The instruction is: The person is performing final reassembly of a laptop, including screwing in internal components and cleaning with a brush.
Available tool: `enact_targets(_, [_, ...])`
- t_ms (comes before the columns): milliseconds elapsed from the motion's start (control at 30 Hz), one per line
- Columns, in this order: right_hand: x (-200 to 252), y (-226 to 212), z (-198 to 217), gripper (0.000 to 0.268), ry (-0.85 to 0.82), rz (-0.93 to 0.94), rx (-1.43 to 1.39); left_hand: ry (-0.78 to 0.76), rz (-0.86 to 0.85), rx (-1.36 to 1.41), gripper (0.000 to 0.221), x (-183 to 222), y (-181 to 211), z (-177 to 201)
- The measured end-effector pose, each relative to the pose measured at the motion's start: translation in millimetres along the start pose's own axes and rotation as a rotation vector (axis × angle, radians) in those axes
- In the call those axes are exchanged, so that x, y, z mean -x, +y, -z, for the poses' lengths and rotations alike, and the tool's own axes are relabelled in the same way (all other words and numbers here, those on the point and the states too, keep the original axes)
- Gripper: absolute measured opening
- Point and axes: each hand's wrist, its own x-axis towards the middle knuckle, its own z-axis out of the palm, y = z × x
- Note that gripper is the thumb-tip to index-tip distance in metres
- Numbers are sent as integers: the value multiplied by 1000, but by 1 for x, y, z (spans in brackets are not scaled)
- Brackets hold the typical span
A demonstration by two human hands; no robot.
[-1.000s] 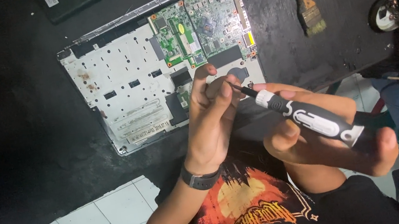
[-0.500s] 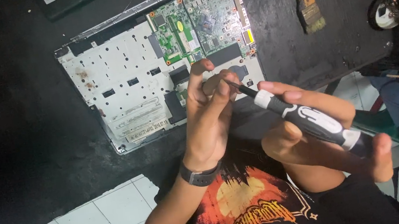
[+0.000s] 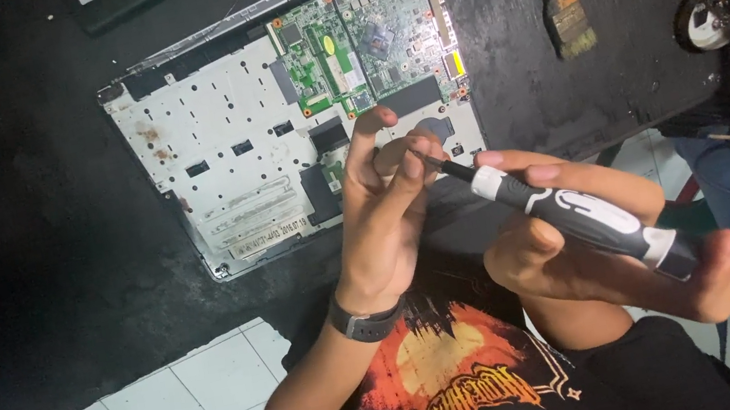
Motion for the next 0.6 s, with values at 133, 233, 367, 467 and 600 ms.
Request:
enact_targets(133, [-3,1,2,67,-37,23,37,9,3,9,39,0,0,0])
enact_targets(233, [-4,-4,5,66,-71,-5,42,14,6,-22,38,-1,1,1])
enact_targets(367, [-12,-15,26,35,-279,-215,-153,-2,-15,-63,43,-1,3,0])
enact_targets(467, [-8,-2,23,87,-152,38,-50,-30,-34,-119,44,-2,9,-3])
enact_targets(600, [-23,-14,59,42,-337,-280,-210,-29,-106,-233,41,-2,13,-7])
